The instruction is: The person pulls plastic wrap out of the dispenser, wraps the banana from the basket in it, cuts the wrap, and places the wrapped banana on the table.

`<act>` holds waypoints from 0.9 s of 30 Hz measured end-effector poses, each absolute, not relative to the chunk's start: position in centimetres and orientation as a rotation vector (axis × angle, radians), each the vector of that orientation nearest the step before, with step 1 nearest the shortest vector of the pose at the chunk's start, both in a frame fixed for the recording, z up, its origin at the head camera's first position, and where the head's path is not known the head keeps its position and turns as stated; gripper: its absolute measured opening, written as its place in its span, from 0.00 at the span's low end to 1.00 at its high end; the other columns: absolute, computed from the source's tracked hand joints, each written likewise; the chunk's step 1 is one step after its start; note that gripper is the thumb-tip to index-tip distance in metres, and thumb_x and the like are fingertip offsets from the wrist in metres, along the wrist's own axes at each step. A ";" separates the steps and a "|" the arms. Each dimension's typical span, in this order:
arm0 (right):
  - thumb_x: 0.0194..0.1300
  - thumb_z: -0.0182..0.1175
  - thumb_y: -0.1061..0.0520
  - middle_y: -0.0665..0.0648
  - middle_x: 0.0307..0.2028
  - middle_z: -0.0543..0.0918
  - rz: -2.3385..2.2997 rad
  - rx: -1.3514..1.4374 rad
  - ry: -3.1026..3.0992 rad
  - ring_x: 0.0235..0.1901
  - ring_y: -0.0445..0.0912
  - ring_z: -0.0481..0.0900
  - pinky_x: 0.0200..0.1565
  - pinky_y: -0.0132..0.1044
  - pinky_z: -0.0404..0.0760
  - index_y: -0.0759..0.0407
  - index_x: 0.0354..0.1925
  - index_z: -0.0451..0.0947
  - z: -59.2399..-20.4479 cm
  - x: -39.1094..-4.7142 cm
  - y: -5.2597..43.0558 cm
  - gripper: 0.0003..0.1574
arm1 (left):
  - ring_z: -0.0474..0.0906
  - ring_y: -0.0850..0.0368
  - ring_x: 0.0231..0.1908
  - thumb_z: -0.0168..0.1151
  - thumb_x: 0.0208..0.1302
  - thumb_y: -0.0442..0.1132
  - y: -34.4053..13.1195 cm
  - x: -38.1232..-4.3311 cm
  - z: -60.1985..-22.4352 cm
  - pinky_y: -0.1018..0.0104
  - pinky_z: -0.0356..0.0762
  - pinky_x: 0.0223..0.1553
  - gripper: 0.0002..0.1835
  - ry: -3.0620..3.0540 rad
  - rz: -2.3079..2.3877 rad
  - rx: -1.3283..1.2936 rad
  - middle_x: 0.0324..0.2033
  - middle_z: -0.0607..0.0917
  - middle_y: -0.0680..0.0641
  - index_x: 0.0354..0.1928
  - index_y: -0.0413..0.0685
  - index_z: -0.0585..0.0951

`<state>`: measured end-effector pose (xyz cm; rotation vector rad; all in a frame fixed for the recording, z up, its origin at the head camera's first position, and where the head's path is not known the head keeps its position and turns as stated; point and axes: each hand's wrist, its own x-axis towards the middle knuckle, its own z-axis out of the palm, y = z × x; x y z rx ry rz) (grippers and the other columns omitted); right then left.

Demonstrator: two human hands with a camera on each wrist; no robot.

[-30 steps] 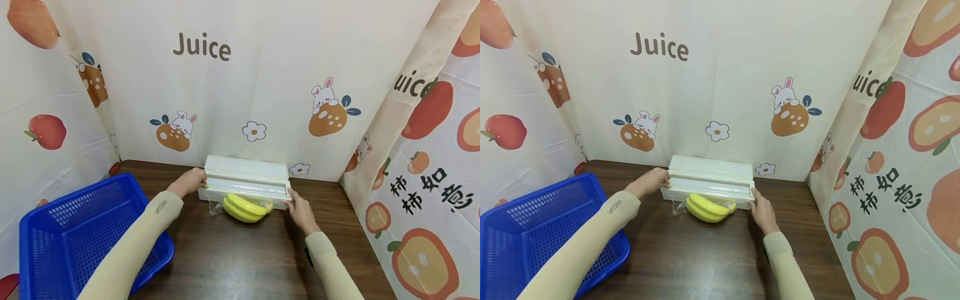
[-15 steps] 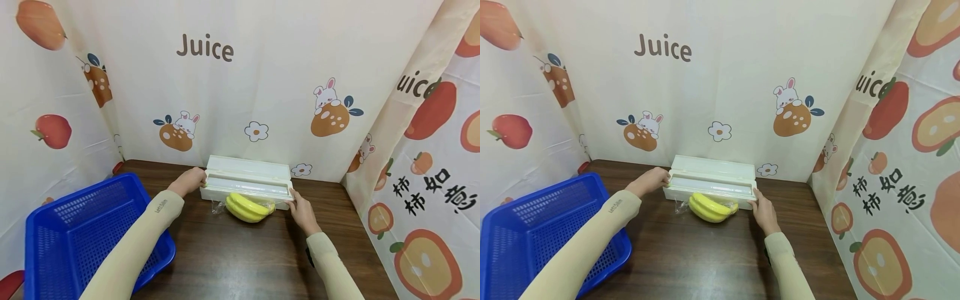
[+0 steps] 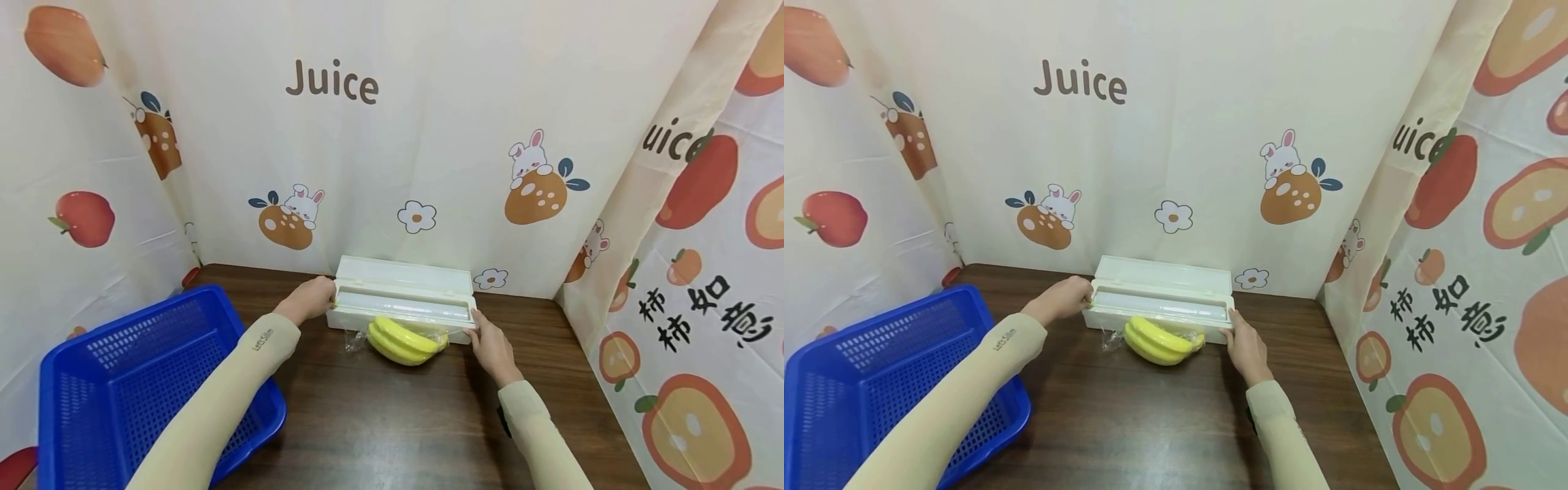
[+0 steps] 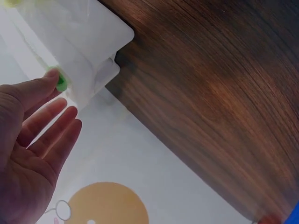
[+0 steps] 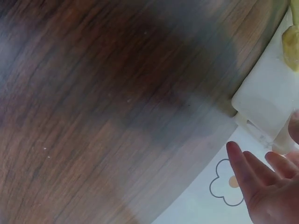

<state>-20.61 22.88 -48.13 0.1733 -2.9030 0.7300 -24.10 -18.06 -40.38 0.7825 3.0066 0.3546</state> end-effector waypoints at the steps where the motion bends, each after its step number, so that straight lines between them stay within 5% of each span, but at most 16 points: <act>1: 0.77 0.63 0.55 0.72 0.69 0.75 0.726 0.175 -2.904 0.58 0.72 0.81 0.45 0.67 0.82 0.62 0.78 0.66 -48.1 -20.6 22.8 0.37 | 0.61 0.58 0.24 0.69 0.66 0.26 -18.0 -24.1 -40.4 0.65 0.65 0.28 0.22 3.012 0.341 0.777 0.19 0.67 0.53 0.18 0.48 0.70; 13: 0.78 0.62 0.58 0.75 0.77 0.61 0.739 0.252 -2.873 0.69 0.72 0.71 0.55 0.68 0.80 0.67 0.79 0.62 -47.7 -20.2 22.3 0.39 | 0.78 0.53 0.34 0.60 0.63 0.20 -16.9 -23.8 -40.3 0.57 0.82 0.36 0.11 2.974 0.350 0.699 0.37 0.89 0.41 0.39 0.35 0.89; 17: 0.76 0.64 0.60 0.75 0.77 0.61 0.765 0.292 -2.812 0.50 0.66 0.85 0.42 0.59 0.85 0.66 0.74 0.68 -47.7 -20.1 22.2 0.34 | 0.86 0.47 0.44 0.67 0.59 0.25 -16.4 -23.8 -40.6 0.52 0.87 0.43 0.12 2.948 0.358 0.720 0.45 0.91 0.41 0.45 0.37 0.91; 20: 0.75 0.65 0.62 0.75 0.77 0.62 0.773 0.325 -2.771 0.37 0.58 0.85 0.34 0.52 0.83 0.66 0.68 0.74 -47.7 -20.0 22.0 0.27 | 0.86 0.48 0.44 0.73 0.58 0.29 -15.9 -23.9 -41.1 0.51 0.87 0.41 0.10 2.974 0.293 0.755 0.43 0.91 0.44 0.42 0.41 0.91; 27: 0.72 0.68 0.63 0.76 0.74 0.64 0.740 0.433 -2.639 0.60 0.72 0.78 0.43 0.60 0.83 0.61 0.48 0.80 -48.0 -19.7 21.5 0.09 | 0.83 0.49 0.33 0.74 0.62 0.29 -14.6 -23.6 -42.5 0.53 0.84 0.32 0.07 3.133 0.044 0.902 0.33 0.86 0.45 0.34 0.44 0.84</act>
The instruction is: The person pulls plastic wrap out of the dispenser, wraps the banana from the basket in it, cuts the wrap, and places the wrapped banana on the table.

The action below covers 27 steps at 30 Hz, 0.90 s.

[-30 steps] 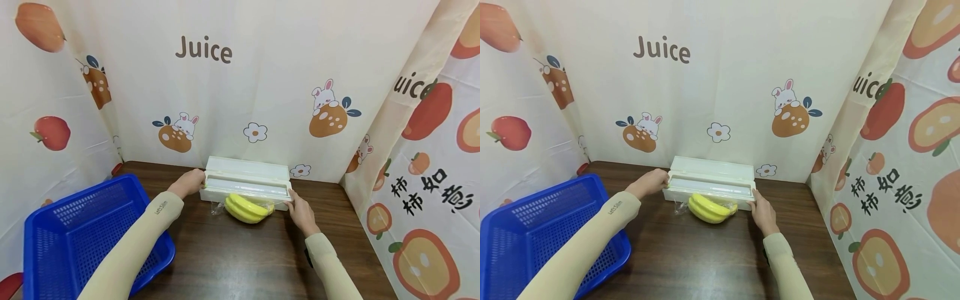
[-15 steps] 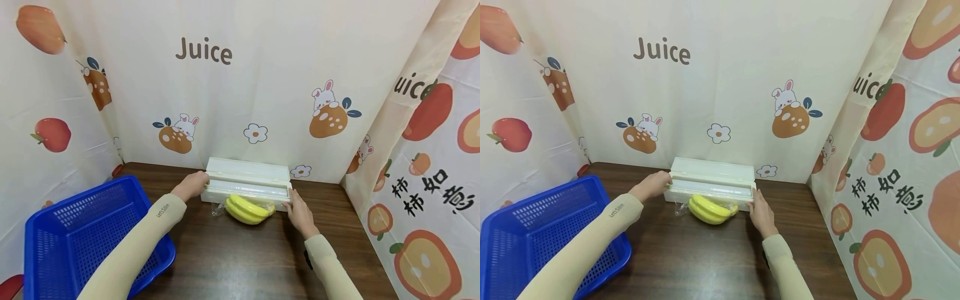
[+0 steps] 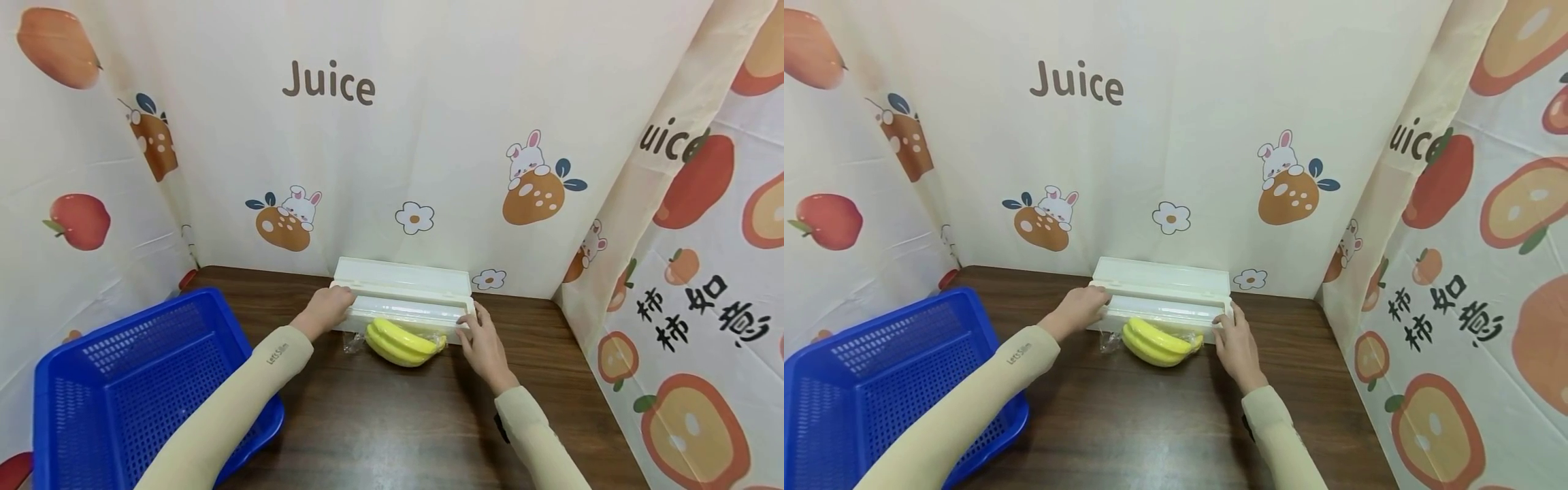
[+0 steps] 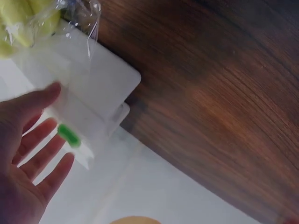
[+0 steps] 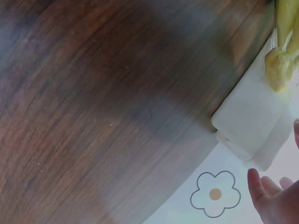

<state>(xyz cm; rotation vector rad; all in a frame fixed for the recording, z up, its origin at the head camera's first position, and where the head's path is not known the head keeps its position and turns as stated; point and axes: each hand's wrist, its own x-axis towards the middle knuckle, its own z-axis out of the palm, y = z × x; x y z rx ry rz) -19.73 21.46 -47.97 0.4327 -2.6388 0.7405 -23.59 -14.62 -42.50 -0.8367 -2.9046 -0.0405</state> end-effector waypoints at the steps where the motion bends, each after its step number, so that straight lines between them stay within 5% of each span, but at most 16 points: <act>1: 0.71 0.69 0.63 0.76 0.74 0.65 0.733 0.448 -2.620 0.61 0.73 0.77 0.45 0.62 0.83 0.61 0.46 0.81 -48.0 -19.7 21.4 0.07 | 0.84 0.48 0.33 0.75 0.62 0.29 -14.5 -23.5 -42.5 0.53 0.84 0.32 0.07 -2.880 -0.007 -0.844 0.33 0.86 0.45 0.34 0.44 0.83; 7: 0.66 0.72 0.65 0.76 0.66 0.74 0.631 0.526 -2.521 0.60 0.72 0.76 0.55 0.67 0.79 0.60 0.37 0.84 -48.3 -19.3 20.6 0.05 | 0.82 0.48 0.29 0.70 0.66 0.28 -14.2 -23.0 -42.5 0.54 0.83 0.29 0.12 -2.818 0.037 -0.848 0.26 0.84 0.45 0.24 0.46 0.82; 20: 0.63 0.72 0.69 0.58 0.41 0.84 0.709 0.753 -2.487 0.34 0.47 0.79 0.36 0.42 0.82 0.60 0.38 0.82 -49.3 -18.2 18.5 0.09 | 0.72 0.57 0.25 0.64 0.66 0.25 -12.8 -21.8 -42.7 0.61 0.76 0.28 0.15 -2.848 -0.418 -0.850 0.22 0.77 0.48 0.22 0.45 0.78; 27: 0.66 0.69 0.70 0.54 0.35 0.83 0.777 0.692 -2.584 0.33 0.43 0.77 0.36 0.40 0.81 0.57 0.38 0.79 -49.8 -17.6 18.2 0.11 | 0.79 0.58 0.29 0.62 0.62 0.25 -11.3 -21.1 -43.4 0.65 0.81 0.35 0.08 -2.818 -0.866 -0.858 0.28 0.84 0.47 0.27 0.41 0.82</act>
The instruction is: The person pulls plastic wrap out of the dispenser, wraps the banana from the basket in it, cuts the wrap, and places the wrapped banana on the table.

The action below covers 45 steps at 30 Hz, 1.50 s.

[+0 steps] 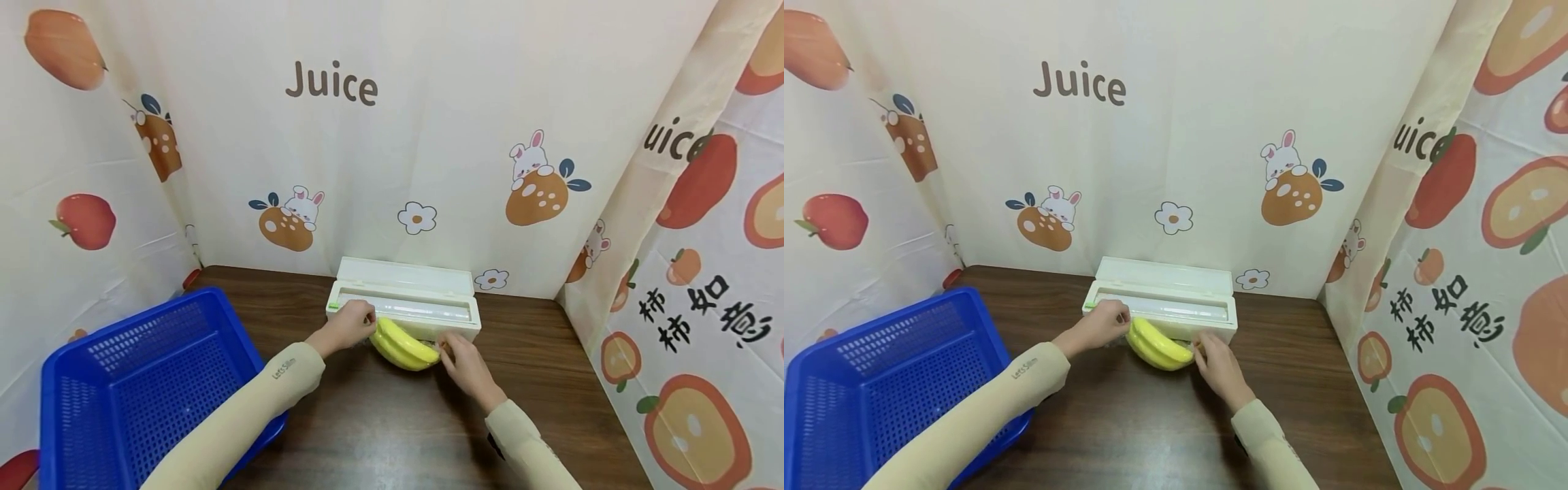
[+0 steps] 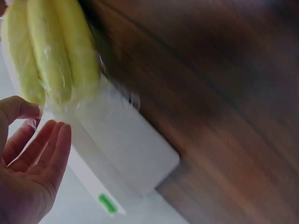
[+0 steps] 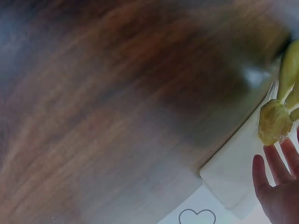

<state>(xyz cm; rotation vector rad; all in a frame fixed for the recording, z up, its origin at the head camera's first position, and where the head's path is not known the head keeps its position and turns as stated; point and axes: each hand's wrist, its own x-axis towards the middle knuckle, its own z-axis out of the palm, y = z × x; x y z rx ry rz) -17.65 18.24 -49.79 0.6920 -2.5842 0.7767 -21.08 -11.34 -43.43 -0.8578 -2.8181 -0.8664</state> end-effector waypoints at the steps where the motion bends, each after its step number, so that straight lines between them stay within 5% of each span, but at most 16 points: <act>1: 0.66 0.69 0.70 0.54 0.35 0.83 0.778 0.692 -2.585 0.33 0.43 0.78 0.36 0.40 0.81 0.57 0.38 0.79 -49.9 -17.6 18.3 0.11 | 0.80 0.57 0.30 0.62 0.61 0.25 -11.1 -21.0 -43.5 0.65 0.82 0.35 0.07 -2.807 -0.908 -0.853 0.28 0.84 0.46 0.28 0.41 0.83; 10: 0.69 0.67 0.68 0.55 0.36 0.85 0.762 0.707 -2.577 0.35 0.45 0.82 0.36 0.42 0.84 0.59 0.40 0.78 -50.6 -17.5 18.0 0.08 | 0.80 0.54 0.34 0.63 0.63 0.26 -9.8 -19.7 -44.0 0.62 0.82 0.38 0.03 -2.788 -1.125 -0.674 0.32 0.82 0.44 0.32 0.38 0.83; 15: 0.72 0.65 0.68 0.56 0.37 0.84 0.782 0.725 -2.575 0.35 0.46 0.81 0.35 0.41 0.83 0.61 0.41 0.77 -50.6 -17.6 17.9 0.06 | 0.81 0.52 0.23 0.58 0.67 0.30 -9.4 -19.3 -43.8 0.61 0.82 0.28 0.07 -2.784 -1.398 -0.475 0.37 0.85 0.38 0.36 0.33 0.84; 21: 0.70 0.65 0.71 0.59 0.37 0.84 0.825 0.729 -2.576 0.36 0.50 0.84 0.36 0.43 0.84 0.63 0.42 0.75 -50.4 -17.6 17.9 0.08 | 0.80 0.54 0.26 0.55 0.65 0.30 -8.3 -19.1 -43.5 0.63 0.79 0.30 0.09 -2.757 -1.459 -0.302 0.35 0.85 0.37 0.35 0.32 0.83; 27: 0.70 0.65 0.70 0.58 0.36 0.85 0.821 0.712 -2.590 0.32 0.46 0.81 0.34 0.40 0.83 0.63 0.42 0.75 -50.2 -17.4 18.1 0.08 | 0.77 0.54 0.28 0.62 0.69 0.36 -6.8 -18.7 -44.1 0.66 0.76 0.31 0.12 -2.669 -1.486 -0.069 0.30 0.85 0.39 0.33 0.31 0.84; 35: 0.71 0.64 0.69 0.58 0.37 0.85 0.865 0.668 -2.654 0.35 0.46 0.82 0.35 0.39 0.82 0.59 0.42 0.75 -50.2 -16.4 17.6 0.09 | 0.80 0.45 0.40 0.71 0.67 0.40 -5.8 -16.9 -45.2 0.56 0.80 0.42 0.13 -2.565 -1.575 0.131 0.38 0.84 0.37 0.36 0.35 0.80; 45: 0.73 0.61 0.70 0.56 0.35 0.85 0.985 0.678 -2.627 0.30 0.41 0.82 0.30 0.35 0.83 0.61 0.42 0.74 -50.5 -14.5 16.7 0.08 | 0.80 0.43 0.38 0.73 0.67 0.51 -5.1 -14.4 -45.5 0.54 0.80 0.38 0.25 -2.599 -1.525 0.253 0.38 0.85 0.34 0.42 0.33 0.78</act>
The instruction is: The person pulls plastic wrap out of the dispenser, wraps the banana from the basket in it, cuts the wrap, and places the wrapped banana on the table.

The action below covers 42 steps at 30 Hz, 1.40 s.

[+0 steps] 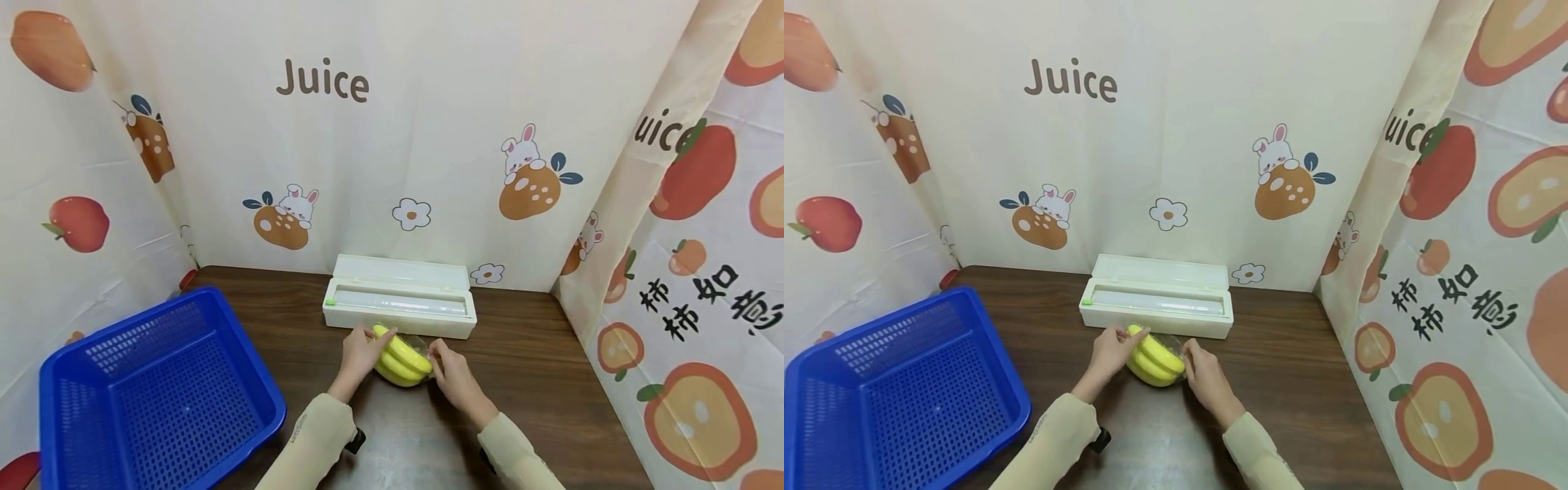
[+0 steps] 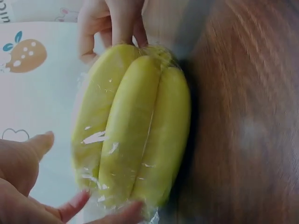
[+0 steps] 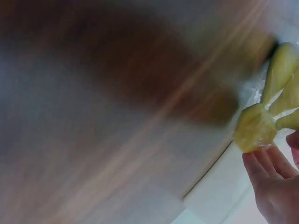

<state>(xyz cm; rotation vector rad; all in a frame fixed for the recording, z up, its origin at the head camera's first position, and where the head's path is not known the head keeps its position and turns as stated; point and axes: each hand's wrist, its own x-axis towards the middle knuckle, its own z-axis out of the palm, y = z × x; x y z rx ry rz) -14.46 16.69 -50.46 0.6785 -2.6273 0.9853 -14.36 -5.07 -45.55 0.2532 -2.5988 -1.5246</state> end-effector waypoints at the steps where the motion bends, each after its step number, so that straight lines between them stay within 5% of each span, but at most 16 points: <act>1: 0.74 0.60 0.71 0.57 0.35 0.85 1.006 0.683 -2.632 0.28 0.40 0.82 0.29 0.33 0.83 0.61 0.43 0.74 -50.4 -14.2 16.5 0.07 | 0.80 0.43 0.38 0.74 0.66 0.52 -4.9 -14.1 -45.6 0.53 0.80 0.37 0.27 -2.607 -1.511 0.260 0.38 0.85 0.34 0.43 0.33 0.78; 11: 0.71 0.61 0.74 0.51 0.30 0.80 1.030 0.658 -2.627 0.26 0.33 0.75 0.26 0.27 0.79 0.60 0.41 0.73 -50.4 -11.2 15.5 0.12 | 0.76 0.44 0.40 0.77 0.61 0.44 -4.6 -12.2 -46.4 0.54 0.76 0.38 0.25 -2.550 -1.550 0.251 0.41 0.82 0.35 0.46 0.34 0.75; 15: 0.68 0.64 0.74 0.48 0.30 0.79 1.060 0.693 -2.582 0.30 0.37 0.80 0.31 0.30 0.84 0.58 0.41 0.73 -50.4 -10.1 15.5 0.14 | 0.77 0.46 0.41 0.77 0.59 0.43 -4.9 -11.3 -46.6 0.57 0.75 0.38 0.24 -2.537 -1.581 0.258 0.44 0.83 0.35 0.47 0.36 0.75; 21: 0.64 0.69 0.72 0.54 0.39 0.82 1.092 0.693 -2.582 0.44 0.51 0.87 0.44 0.44 0.89 0.58 0.43 0.74 -50.3 -8.9 15.6 0.16 | 0.77 0.45 0.42 0.76 0.58 0.43 -5.4 -10.0 -46.7 0.56 0.76 0.39 0.25 -2.540 -1.622 0.237 0.47 0.84 0.33 0.50 0.37 0.77; 26: 0.65 0.71 0.67 0.68 0.56 0.82 1.178 0.639 -2.690 0.56 0.61 0.83 0.53 0.54 0.86 0.70 0.60 0.74 -50.1 -8.6 16.0 0.28 | 0.80 0.41 0.48 0.76 0.60 0.44 -5.7 -9.3 -46.9 0.50 0.80 0.44 0.24 -2.549 -1.640 0.237 0.53 0.84 0.32 0.51 0.39 0.77; 29: 0.66 0.69 0.67 0.75 0.61 0.80 1.404 0.607 -2.750 0.57 0.65 0.83 0.52 0.49 0.88 0.73 0.68 0.69 -49.9 -8.7 16.3 0.36 | 0.81 0.36 0.53 0.76 0.61 0.46 -5.8 -8.9 -47.2 0.45 0.80 0.49 0.25 -2.548 -1.653 0.226 0.55 0.83 0.32 0.52 0.39 0.78; 35: 0.69 0.56 0.69 0.81 0.62 0.78 1.910 0.579 -2.723 0.53 0.65 0.86 0.45 0.32 0.85 0.82 0.72 0.61 -49.1 -9.3 16.5 0.37 | 0.81 0.36 0.55 0.77 0.62 0.46 -5.8 -8.6 -47.6 0.42 0.80 0.52 0.25 -2.527 -1.666 0.219 0.55 0.84 0.33 0.53 0.39 0.78; 42: 0.75 0.57 0.66 0.75 0.50 0.87 1.928 0.527 -2.751 0.47 0.54 0.87 0.39 0.29 0.82 0.82 0.68 0.67 -48.6 -9.8 16.1 0.30 | 0.81 0.37 0.54 0.77 0.62 0.46 -5.8 -8.5 -47.6 0.44 0.81 0.51 0.25 -2.522 -1.669 0.206 0.55 0.84 0.32 0.53 0.38 0.79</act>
